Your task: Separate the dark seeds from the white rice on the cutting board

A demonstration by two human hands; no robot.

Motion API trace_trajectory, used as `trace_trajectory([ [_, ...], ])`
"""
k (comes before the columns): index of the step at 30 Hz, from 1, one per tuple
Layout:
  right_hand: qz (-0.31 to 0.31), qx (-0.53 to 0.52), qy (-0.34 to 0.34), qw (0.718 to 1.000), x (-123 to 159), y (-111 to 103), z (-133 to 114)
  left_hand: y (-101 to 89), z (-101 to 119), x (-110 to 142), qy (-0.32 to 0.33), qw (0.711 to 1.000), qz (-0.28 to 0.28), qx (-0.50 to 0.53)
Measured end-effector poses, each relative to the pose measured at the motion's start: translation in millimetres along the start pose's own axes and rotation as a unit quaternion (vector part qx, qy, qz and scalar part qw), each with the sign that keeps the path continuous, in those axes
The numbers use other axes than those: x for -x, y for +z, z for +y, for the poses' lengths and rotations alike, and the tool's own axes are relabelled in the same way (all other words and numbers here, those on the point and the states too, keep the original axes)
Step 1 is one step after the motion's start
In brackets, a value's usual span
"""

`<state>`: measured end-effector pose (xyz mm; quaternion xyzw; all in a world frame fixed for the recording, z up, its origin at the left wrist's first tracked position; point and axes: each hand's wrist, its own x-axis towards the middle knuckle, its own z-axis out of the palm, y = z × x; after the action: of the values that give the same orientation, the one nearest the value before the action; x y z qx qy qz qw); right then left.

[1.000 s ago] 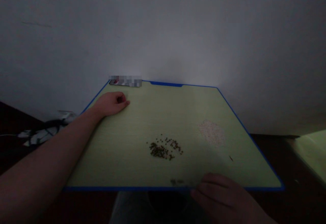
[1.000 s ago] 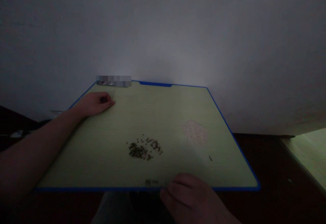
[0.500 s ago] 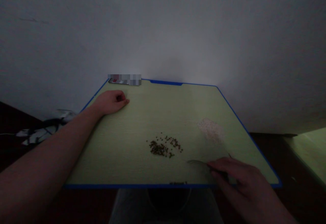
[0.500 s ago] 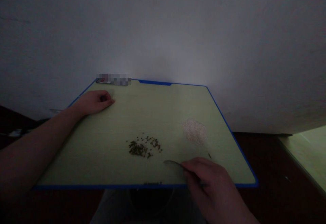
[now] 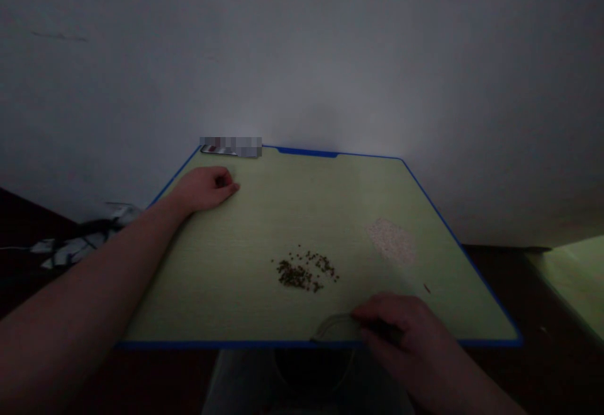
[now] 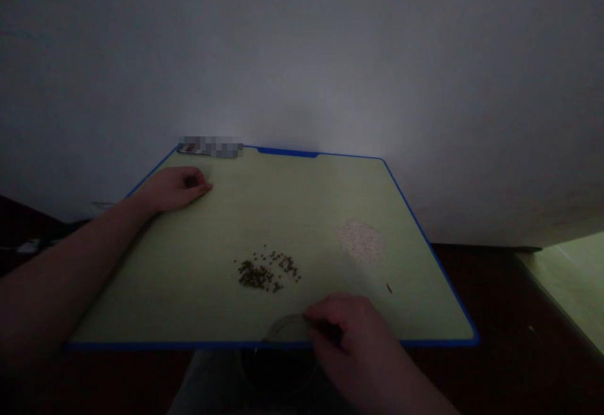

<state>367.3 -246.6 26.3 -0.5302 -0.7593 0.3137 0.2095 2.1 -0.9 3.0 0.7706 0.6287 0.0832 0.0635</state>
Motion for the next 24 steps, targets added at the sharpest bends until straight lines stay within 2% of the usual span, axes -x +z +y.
trace_trajectory([
  [10, -0.008, 0.011, -0.042, 0.999, -17, 2, -7, -1.6, 3, 1, -0.008, 1.0, 0.001, -0.009],
  [15, -0.021, -0.005, -0.049, 0.999, -13, 0, -8, -0.8, 2, 1, -0.002, 1.0, 0.001, -0.009],
  [20, 0.041, 0.008, -0.067, 0.997, 1, 0, -8, -1.1, 2, 1, 0.002, 1.0, -0.002, -0.004],
  [24, 0.09, 0.009, -0.173, 0.981, 1, 14, -15, -1.8, 3, 1, -0.007, 1.0, -0.007, -0.015],
])
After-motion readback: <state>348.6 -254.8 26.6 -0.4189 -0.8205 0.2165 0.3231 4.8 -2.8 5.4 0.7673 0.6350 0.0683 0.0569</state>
